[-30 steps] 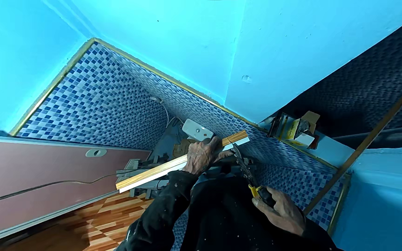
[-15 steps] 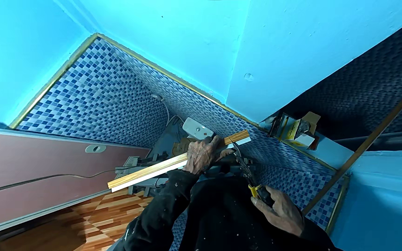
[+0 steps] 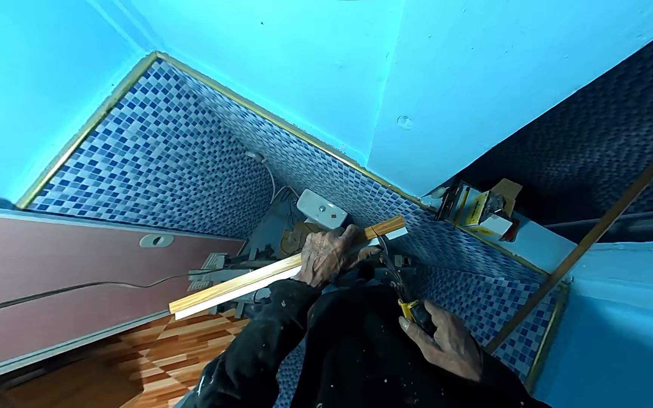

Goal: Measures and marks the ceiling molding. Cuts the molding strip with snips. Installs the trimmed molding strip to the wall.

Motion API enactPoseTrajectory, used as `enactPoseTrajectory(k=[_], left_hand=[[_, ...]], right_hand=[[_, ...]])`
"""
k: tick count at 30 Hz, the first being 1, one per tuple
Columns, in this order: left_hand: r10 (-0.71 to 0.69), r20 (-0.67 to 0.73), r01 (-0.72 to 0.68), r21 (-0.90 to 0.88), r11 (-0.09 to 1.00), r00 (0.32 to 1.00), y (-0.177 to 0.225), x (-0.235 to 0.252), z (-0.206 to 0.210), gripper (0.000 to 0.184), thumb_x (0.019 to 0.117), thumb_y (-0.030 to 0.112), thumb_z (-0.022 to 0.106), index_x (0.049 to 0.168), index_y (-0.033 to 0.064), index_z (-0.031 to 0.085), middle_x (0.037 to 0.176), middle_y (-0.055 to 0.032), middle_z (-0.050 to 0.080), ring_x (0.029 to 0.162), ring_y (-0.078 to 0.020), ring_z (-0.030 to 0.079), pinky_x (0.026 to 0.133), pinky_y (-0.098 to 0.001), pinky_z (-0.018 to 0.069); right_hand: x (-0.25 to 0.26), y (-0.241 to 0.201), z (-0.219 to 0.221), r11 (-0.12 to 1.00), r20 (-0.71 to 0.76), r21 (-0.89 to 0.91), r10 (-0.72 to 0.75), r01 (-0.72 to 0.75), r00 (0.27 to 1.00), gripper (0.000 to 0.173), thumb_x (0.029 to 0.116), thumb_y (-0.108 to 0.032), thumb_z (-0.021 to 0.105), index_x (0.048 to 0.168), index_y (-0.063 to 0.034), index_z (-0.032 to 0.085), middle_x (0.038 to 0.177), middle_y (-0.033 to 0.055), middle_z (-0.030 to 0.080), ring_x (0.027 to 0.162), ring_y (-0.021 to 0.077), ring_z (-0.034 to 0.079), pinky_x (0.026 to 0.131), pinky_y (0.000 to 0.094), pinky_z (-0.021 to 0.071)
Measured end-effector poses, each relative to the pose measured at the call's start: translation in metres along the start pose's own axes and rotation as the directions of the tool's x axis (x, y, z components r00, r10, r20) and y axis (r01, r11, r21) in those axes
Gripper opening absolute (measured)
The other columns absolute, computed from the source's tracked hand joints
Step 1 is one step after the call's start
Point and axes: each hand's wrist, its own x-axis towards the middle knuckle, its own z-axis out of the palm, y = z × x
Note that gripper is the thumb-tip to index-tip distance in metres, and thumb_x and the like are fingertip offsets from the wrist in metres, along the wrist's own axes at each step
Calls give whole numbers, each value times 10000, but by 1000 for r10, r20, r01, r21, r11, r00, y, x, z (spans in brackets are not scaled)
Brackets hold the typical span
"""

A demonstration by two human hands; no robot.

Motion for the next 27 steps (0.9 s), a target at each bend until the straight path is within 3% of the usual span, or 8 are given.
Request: enactPoseTrajectory(k=[2, 7, 13, 16, 23, 25, 27], left_hand=[[6, -1, -6, -4, 1000, 1000, 1, -1, -1, 722, 914, 774, 466, 992, 108, 736, 687, -94, 657, 592, -292, 660, 503, -469, 494], [13, 26, -12, -12, 1000, 1000, -1, -1, -4, 748, 917, 787, 434, 977, 105, 734, 676, -90, 652, 584, -291, 653, 503, -469, 487], [6, 58, -3, -51, 999, 998, 4, 1, -5, 714, 933, 758, 456, 999, 101, 728, 717, -103, 673, 625, -308, 672, 532, -484, 506], [7, 51, -5, -48, 999, 999, 4, 3, -7, 720, 930, 767, 446, 973, 101, 717, 689, -101, 658, 603, -306, 663, 514, -479, 494], [4, 97, 2, -59, 998, 995, 5, 8, -9, 742, 924, 782, 438, 988, 103, 732, 713, -104, 677, 634, -303, 681, 537, -484, 508], [-9, 102, 15, -57, 998, 995, 8, 9, -6, 753, 925, 787, 430, 1000, 102, 735, 721, -110, 681, 648, -310, 686, 550, -492, 517], [-45, 103, 48, -31, 998, 994, 11, 9, 1, 732, 927, 773, 443, 1029, 111, 737, 745, -130, 697, 670, -343, 701, 570, -535, 537]], right_hand=[[1, 3, 1, 999, 15, 38, -2, 1, 1000, 465, 935, -454, 606, 1003, 1, 675, 774, 80, 655, 682, 131, 636, 624, 317, 538], [1, 4, 2, 999, -25, -37, -14, 13, 1000, 474, 930, -436, 604, 996, 26, 690, 730, 122, 665, 641, 206, 666, 582, 397, 545], [6, 5, 4, 998, -65, -41, -46, 43, 997, 474, 940, -459, 598, 961, 7, 682, 714, 94, 642, 619, 164, 634, 567, 347, 530], [7, 6, 3, 998, -57, -59, -37, 34, 998, 494, 939, -471, 592, 961, 13, 689, 721, 109, 651, 633, 191, 650, 572, 373, 538], [11, 21, 5, 952, -225, -286, -180, 112, 957, 540, 906, -532, 594, 731, -24, 649, 522, 77, 550, 448, 199, 586, 409, 382, 465], [11, 18, 2, 942, -207, -329, -145, 70, 968, 566, 903, -558, 585, 723, -25, 644, 514, 86, 551, 449, 232, 599, 409, 416, 465], [10, 9, -10, 961, -34, -270, 47, -55, 998, 611, 936, -589, 578, 849, 7, 683, 620, 140, 633, 580, 307, 676, 529, 497, 533]])
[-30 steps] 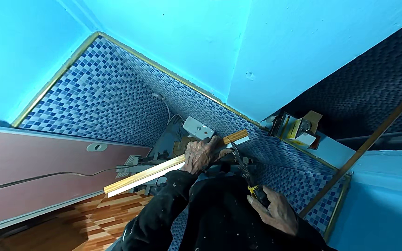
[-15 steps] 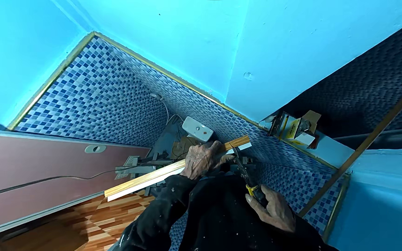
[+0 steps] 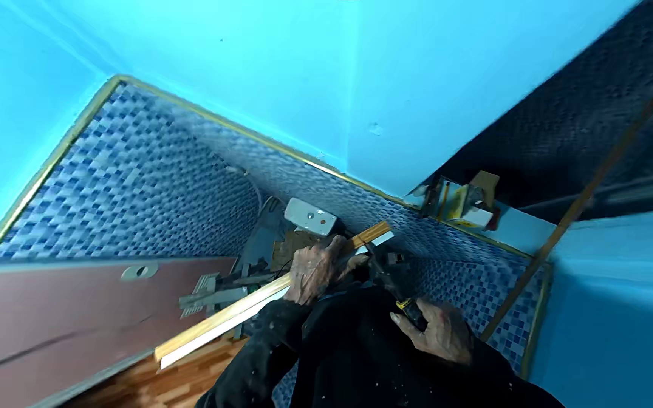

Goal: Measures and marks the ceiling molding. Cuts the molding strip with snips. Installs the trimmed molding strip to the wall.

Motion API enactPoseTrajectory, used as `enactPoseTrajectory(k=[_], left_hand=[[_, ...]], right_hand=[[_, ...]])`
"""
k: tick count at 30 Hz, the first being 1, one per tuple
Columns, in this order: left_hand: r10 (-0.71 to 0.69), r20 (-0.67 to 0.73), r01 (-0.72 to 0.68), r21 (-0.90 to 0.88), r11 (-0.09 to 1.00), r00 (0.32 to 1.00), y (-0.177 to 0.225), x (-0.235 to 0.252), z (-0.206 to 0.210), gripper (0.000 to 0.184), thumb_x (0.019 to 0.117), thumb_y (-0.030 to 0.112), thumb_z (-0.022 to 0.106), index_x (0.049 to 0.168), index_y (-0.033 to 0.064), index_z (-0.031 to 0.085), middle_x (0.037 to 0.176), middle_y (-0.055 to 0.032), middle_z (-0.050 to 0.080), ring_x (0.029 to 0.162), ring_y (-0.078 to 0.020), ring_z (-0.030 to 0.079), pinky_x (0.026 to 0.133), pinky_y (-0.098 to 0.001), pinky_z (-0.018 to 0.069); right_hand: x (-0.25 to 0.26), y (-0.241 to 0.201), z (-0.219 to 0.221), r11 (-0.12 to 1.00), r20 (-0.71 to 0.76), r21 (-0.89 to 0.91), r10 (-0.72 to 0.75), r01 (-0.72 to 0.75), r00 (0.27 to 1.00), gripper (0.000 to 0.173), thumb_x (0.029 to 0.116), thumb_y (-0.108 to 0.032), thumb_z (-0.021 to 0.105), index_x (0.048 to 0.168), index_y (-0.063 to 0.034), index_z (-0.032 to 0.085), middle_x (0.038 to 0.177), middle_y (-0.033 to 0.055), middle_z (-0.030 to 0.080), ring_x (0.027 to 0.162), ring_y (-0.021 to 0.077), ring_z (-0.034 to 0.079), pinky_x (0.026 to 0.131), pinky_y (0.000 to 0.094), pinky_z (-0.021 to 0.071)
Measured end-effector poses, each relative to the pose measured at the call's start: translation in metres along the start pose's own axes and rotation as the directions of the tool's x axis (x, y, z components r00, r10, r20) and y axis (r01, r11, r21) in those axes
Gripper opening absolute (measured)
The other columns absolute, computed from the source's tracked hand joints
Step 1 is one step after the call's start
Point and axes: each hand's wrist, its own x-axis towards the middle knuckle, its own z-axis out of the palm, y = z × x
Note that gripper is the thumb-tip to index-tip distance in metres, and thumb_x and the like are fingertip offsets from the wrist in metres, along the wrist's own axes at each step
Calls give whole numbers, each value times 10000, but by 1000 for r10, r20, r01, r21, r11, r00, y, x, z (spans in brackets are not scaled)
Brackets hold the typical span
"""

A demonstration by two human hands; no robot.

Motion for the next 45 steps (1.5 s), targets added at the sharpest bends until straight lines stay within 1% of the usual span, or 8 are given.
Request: enactPoseTrajectory(k=[5, 9, 16, 23, 34, 37, 41, 45], left_hand=[[-137, 46, 137, 2, 991, 990, 7, 20, 17, 688, 941, 687, 527, 1178, 72, 725, 855, -234, 727, 772, -472, 713, 651, -670, 532], [-82, 61, 86, -68, 994, 995, 8, 24, 26, 836, 935, 743, 440, 1308, 23, 642, 832, -248, 702, 721, -471, 689, 613, -654, 511], [79, 92, -53, -261, 964, 993, 47, 15, 53, 733, 973, 627, 506, 1314, -10, 627, 960, -206, 721, 760, -370, 706, 660, -573, 565], [104, -10, -103, -261, 960, 994, 67, 14, 52, 766, 971, 671, 466, 1255, -8, 679, 1008, -184, 734, 776, -296, 725, 668, -494, 590], [45, -7, -45, -365, 930, 999, 69, 32, 42, 660, 976, 590, 570, 1235, -4, 693, 1039, -162, 747, 861, -290, 737, 754, -490, 597], [57, -9, -56, -374, 926, 998, 71, 35, 46, 654, 965, 588, 592, 1221, -4, 699, 1030, -165, 749, 854, -298, 739, 742, -500, 596], [173, 31, -149, -369, 917, 984, 79, 35, 55, 663, 965, 607, 581, 1206, 1, 700, 997, -162, 747, 824, -295, 735, 719, -504, 597], [331, 40, -293, -372, 881, 943, 80, 28, 54, 680, 969, 636, 549, 1176, 7, 704, 941, -151, 745, 779, -290, 734, 682, -490, 596]], right_hand=[[-23, 43, -34, 940, 327, 293, 76, -177, 942, 580, 971, -491, 635, 1085, 76, 666, 899, 238, 687, 853, 357, 691, 800, 534, 545], [-60, 122, -29, 820, -35, 539, 252, -194, 967, 430, 945, -431, 664, 1007, -8, 713, 775, 66, 686, 669, 118, 654, 647, 349, 575], [25, 255, -42, 608, -367, 300, 785, -735, 499, 520, 1034, -438, 537, 1235, 23, 674, 1125, 256, 709, 1077, 419, 682, 963, 612, 498], [100, 321, -38, 454, -288, 225, 876, -862, 386, 574, 1039, -465, 507, 1387, -17, 592, 1340, 258, 634, 1306, 415, 572, 1095, 609, 408], [75, 303, -14, 684, -480, 155, 683, -713, 551, 524, 1027, -412, 557, 1366, -17, 622, 1370, 259, 618, 1336, 438, 538, 1131, 615, 378], [60, 215, -38, 883, -594, 381, 460, -273, 660, 423, 1052, -261, 555, 1214, 118, 649, 1025, 268, 706, 912, 348, 698, 849, 491, 564], [68, 84, -46, 663, -190, 748, 257, -29, 947, 609, 1026, -284, 476, 1497, 69, 320, 927, 113, 702, 693, 167, 690, 605, 355, 600], [94, 56, -32, 594, -229, 800, 177, 82, 957, 298, 1006, -247, 573, 1128, 9, 667, 846, 20, 682, 577, 36, 577, 520, 220, 509]])
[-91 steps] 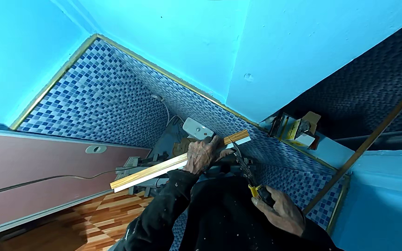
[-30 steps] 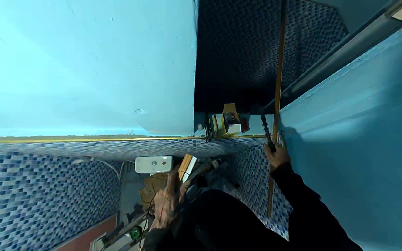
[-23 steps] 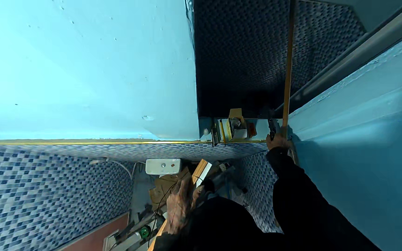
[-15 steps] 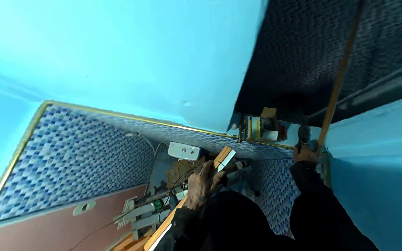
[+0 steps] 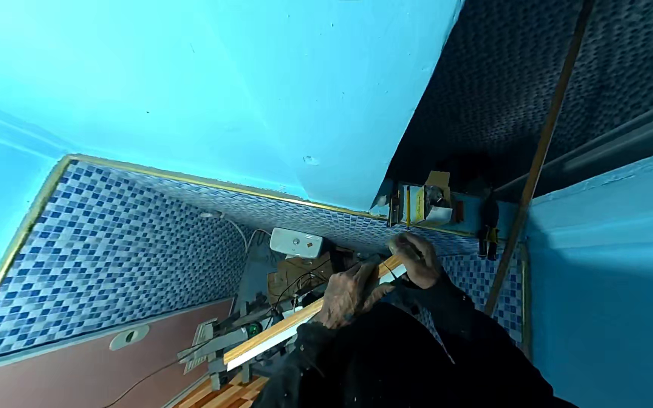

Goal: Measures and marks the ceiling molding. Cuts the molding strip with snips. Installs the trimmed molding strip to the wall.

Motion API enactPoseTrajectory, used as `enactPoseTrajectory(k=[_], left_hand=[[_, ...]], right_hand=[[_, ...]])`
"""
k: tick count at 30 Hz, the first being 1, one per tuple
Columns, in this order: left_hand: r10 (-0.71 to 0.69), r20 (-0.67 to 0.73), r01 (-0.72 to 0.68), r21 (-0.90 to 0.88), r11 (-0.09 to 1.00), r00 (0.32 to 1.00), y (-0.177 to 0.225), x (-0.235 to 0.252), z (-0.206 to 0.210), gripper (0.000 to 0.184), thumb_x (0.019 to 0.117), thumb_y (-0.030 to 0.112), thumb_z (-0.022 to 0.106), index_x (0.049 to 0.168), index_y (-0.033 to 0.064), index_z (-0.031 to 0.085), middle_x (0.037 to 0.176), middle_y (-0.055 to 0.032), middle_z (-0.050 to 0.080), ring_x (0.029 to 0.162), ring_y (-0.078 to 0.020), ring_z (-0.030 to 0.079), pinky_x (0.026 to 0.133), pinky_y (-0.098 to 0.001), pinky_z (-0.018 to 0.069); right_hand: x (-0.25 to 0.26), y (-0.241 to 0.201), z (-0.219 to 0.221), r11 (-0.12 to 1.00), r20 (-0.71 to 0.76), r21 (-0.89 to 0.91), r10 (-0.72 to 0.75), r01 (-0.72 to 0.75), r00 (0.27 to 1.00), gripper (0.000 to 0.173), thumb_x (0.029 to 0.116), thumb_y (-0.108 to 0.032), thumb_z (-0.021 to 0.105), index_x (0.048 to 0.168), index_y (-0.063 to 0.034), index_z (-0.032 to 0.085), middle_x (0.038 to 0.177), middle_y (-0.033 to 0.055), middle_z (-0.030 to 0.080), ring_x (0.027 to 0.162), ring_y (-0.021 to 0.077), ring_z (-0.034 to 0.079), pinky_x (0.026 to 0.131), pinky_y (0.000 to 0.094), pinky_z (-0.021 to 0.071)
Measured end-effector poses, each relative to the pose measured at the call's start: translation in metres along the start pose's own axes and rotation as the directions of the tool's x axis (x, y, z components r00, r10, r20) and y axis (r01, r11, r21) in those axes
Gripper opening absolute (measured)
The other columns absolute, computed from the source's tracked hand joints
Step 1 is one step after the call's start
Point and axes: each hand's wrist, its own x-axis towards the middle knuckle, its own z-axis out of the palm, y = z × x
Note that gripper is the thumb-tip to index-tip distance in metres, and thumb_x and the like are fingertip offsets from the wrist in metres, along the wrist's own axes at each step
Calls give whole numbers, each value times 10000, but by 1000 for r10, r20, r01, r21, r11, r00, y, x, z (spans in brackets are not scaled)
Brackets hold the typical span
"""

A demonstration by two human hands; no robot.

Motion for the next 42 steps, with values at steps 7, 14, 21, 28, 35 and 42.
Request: enactPoseTrajectory(k=[7, 14, 21, 28, 35, 42], left_hand=[[253, 116, -242, -107, 964, 960, 4, -21, -31, 657, 977, 623, 552, 1140, 6, 711, 889, -132, 730, 721, -242, 698, 656, -436, 570], [263, 107, -253, -104, 962, 959, 8, -34, -43, 634, 988, 605, 552, 1151, 14, 711, 896, -130, 732, 737, -241, 700, 670, -426, 574], [-541, -87, 542, -15, 840, 837, -82, -25, 2, 616, 987, 565, 558, 1285, 39, 673, 994, -171, 735, 901, -335, 718, 836, -559, 565], [-135, -276, 87, -182, 980, 952, -20, 0, 1, 552, 953, 437, 686, 1204, -54, 664, 869, -98, 705, 712, -116, 657, 691, -312, 580], [-13, -452, -258, -532, 806, 892, 85, 78, -5, 358, 1007, 337, 644, 1144, 23, 543, 833, 55, 638, 705, -6, 631, 668, -229, 586], [-95, -102, 10, -627, 779, 990, 117, 144, 61, 457, 979, 280, 710, 1321, 57, 504, 939, -85, 666, 756, -160, 674, 674, -351, 605]], right_hand=[[15, -13, -5, 959, 557, 81, 182, -270, 810, 260, 998, -190, 494, 799, -145, 656, 676, -93, 643, 493, -20, 538, 427, 154, 415], [13, -12, 5, 974, 628, 81, 117, -213, 769, 271, 1004, -199, 505, 804, -155, 682, 674, -105, 654, 543, -24, 581, 503, 168, 487], [-3, 14, 16, 995, -325, 54, 103, -90, 940, 278, 1068, -196, 529, 1009, 45, 654, 665, 41, 613, 431, 77, 521, 429, 239, 493], [-39, 67, -7, 790, 57, 539, 311, -292, 949, 154, 1041, -109, 520, 1069, 14, 608, 885, 108, 744, 736, 204, 728, 645, 363, 626], [-68, 91, 2, 944, 204, -193, 304, -267, 930, 798, 904, -317, 788, 1532, -9, 403, 1160, 230, 680, 867, 260, 699, 878, 437, 576], [-99, 152, -55, 878, 54, -150, 466, -454, 883, 436, 1026, -362, 609, 1188, 36, 683, 1024, 191, 715, 933, 249, 693, 920, 470, 552]])
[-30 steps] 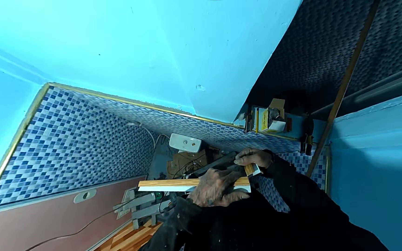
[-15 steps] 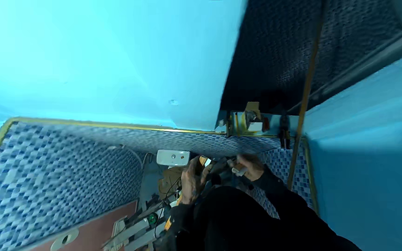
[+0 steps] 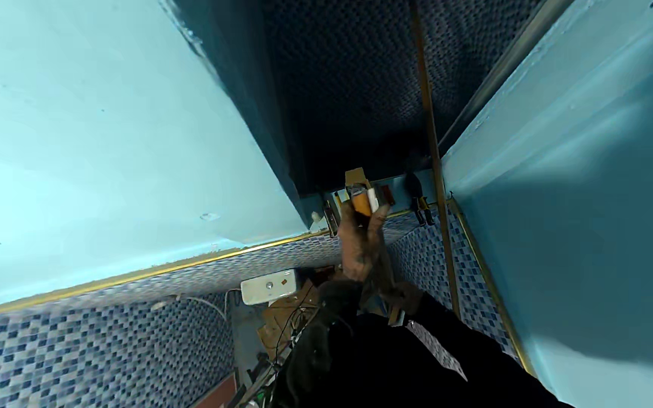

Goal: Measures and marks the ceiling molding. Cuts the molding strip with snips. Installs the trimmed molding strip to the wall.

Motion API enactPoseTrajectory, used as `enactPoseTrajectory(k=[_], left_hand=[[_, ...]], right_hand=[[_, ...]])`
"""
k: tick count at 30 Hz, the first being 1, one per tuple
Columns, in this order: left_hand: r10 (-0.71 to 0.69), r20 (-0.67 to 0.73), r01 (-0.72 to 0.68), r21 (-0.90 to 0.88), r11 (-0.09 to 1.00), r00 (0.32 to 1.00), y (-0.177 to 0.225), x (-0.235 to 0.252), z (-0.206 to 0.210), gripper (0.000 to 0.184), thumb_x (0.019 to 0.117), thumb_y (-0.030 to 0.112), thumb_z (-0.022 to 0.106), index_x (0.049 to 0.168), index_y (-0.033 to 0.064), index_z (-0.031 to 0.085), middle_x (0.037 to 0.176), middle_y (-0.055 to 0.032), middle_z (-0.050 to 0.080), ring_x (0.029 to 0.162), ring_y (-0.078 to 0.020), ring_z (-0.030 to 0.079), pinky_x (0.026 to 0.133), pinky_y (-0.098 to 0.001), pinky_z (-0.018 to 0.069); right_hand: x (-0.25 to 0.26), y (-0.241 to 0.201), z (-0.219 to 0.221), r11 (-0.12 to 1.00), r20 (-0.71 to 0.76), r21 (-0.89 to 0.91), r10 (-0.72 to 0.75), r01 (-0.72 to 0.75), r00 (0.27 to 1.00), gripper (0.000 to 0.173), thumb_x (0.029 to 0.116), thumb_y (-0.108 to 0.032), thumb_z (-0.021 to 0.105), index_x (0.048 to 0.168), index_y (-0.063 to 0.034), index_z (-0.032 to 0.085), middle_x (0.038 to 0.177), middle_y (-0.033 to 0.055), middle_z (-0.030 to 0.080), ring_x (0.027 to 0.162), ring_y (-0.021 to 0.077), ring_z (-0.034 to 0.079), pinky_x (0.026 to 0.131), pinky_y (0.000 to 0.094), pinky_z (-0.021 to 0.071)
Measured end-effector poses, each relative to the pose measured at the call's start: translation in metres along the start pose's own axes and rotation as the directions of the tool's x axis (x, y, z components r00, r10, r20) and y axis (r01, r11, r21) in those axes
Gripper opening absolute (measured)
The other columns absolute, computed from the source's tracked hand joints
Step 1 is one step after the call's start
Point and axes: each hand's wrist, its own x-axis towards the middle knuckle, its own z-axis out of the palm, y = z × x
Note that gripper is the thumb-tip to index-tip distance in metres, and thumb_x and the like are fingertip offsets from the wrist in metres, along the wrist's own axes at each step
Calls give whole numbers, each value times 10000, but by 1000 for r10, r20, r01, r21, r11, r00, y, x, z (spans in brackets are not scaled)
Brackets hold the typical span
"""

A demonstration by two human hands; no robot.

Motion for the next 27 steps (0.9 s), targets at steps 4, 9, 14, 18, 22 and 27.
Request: enactPoseTrajectory(k=[4, 9, 14, 18, 22, 27], left_hand=[[-226, 291, 135, 303, 943, 929, -59, -10, 20, 871, 928, 348, 760, 1568, -11, 290, 1366, -275, 568, 1187, -332, 626, 1033, -456, 516], [-414, 344, 218, 485, 847, 842, -96, -65, -6, 755, 945, 343, 721, 1510, -43, 403, 1332, -265, 599, 1154, -332, 640, 1014, -442, 518], [-461, 241, 282, 531, 799, 854, -113, -95, -50, 712, 927, 301, 740, 1482, -44, 458, 1379, -283, 571, 1211, -358, 622, 1059, -455, 497], [-549, 146, 404, 529, 746, 823, -116, -109, -77, 685, 957, 317, 718, 1494, -13, 451, 1398, -267, 560, 1211, -343, 623, 1034, -444, 512], [-530, 102, 416, 504, 757, 842, -130, -124, -88, 674, 951, 318, 722, 1470, -31, 471, 1356, -270, 588, 1178, -345, 642, 1022, -451, 519], [-583, 116, 455, 511, 729, 804, -131, -129, -83, 683, 961, 321, 717, 1487, -25, 453, 1358, -255, 591, 1173, -334, 647, 1015, -442, 525]], right_hand=[[13, 3, -52, 952, -45, 230, 217, -201, 975, 427, 1054, -340, 582, 1265, 29, 621, 1091, 197, 698, 935, 255, 712, 847, 447, 600], [62, -9, -121, 898, -24, 149, 421, -413, 907, 544, 1077, -389, 517, 1391, 55, 526, 1333, 237, 605, 1192, 300, 625, 1036, 458, 496], [98, -16, -158, 808, -55, 300, 545, -507, 837, 413, 1059, -381, 555, 1240, -10, 565, 896, 76, 599, 671, 111, 579, 616, 252, 507], [106, -19, -169, 784, -70, 380, 553, -491, 830, 376, 1048, -386, 571, 1185, -36, 586, 773, 52, 603, 568, 97, 570, 523, 220, 481], [107, -24, -164, 762, -93, 422, 575, -491, 813, 463, 1064, -437, 520, 1317, -50, 531, 824, 78, 607, 582, 105, 580, 517, 219, 484], [106, -22, -156, 769, -125, 431, 569, -472, 813, 513, 1072, -464, 489, 1291, -1, 524, 811, 96, 635, 566, 131, 612, 513, 249, 518]])
